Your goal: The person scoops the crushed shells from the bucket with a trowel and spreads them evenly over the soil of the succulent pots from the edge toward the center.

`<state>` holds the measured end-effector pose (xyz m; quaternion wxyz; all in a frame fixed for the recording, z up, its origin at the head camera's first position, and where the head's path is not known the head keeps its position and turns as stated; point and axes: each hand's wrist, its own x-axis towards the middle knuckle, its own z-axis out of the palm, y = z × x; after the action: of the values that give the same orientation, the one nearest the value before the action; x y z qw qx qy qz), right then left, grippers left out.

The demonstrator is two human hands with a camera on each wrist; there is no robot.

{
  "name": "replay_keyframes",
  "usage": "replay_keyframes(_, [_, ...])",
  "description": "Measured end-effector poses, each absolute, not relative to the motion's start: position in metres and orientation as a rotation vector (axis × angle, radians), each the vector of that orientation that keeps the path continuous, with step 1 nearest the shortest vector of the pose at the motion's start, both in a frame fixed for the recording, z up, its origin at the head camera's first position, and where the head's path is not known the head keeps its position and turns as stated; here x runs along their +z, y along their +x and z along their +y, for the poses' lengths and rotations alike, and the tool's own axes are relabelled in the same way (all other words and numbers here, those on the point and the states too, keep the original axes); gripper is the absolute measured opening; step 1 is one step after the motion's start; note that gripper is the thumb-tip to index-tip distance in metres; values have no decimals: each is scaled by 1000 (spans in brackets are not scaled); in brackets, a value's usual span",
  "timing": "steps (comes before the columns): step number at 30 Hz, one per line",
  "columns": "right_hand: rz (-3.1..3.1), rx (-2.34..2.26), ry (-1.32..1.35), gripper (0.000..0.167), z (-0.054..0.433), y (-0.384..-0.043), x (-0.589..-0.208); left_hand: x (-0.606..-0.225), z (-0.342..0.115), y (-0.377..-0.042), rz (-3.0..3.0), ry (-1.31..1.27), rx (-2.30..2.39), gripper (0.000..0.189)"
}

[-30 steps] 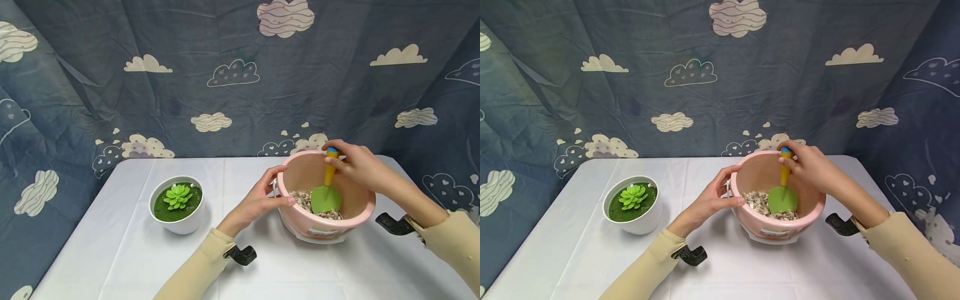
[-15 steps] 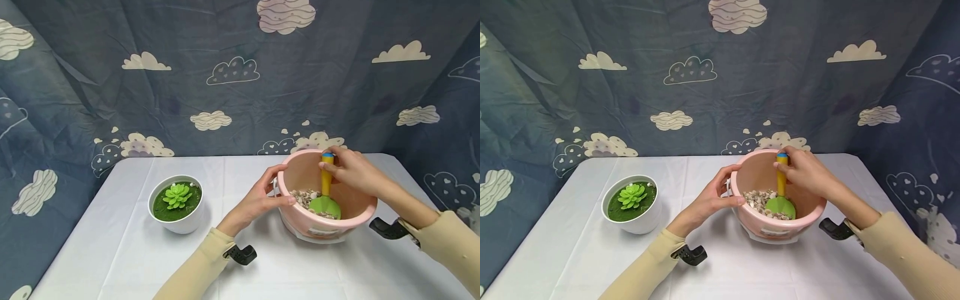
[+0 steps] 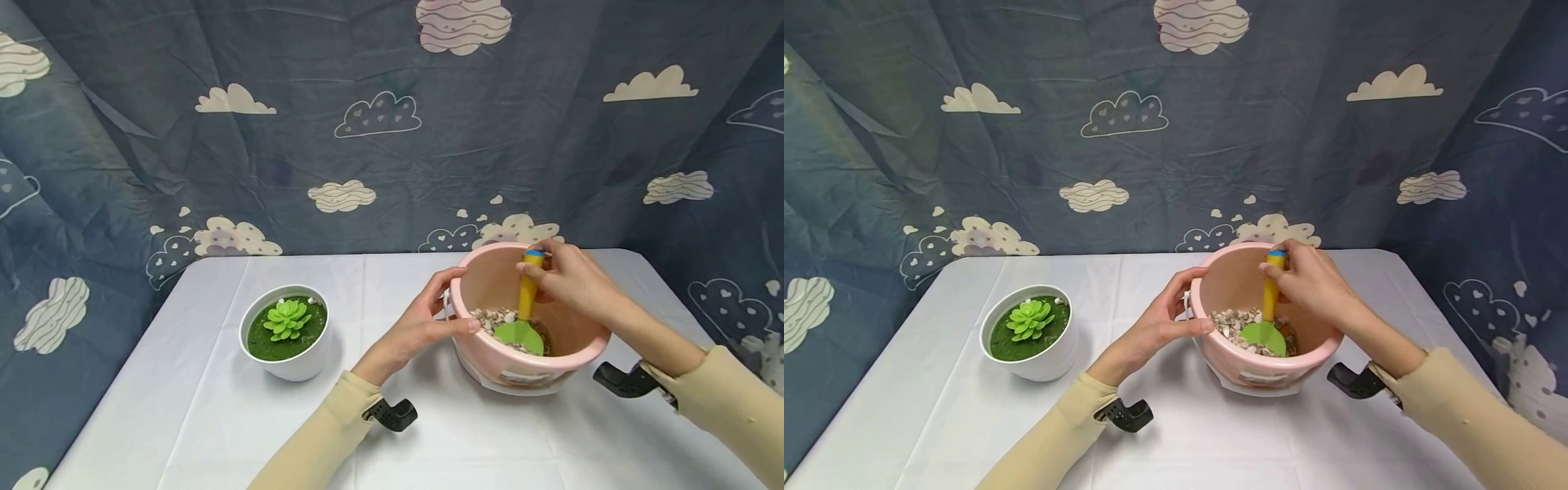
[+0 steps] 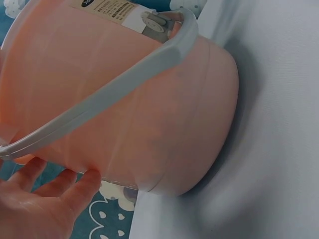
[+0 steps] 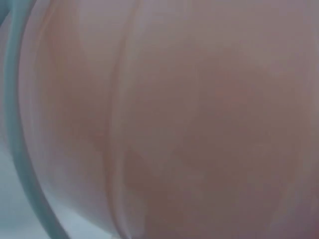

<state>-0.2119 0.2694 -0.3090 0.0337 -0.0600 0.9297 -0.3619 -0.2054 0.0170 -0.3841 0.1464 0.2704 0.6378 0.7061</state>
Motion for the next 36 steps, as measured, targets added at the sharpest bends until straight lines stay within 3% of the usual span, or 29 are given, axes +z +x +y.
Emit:
replay_keyframes(26, [2802, -1467, -39, 57, 271, -213, -307, -385, 16, -207, 1823, 792, 2020, 77])
replay_keyframes(36, [2772, -1560, 1, 68, 281, -215, -302, -385, 15, -207, 1810, 781, 2019, 78])
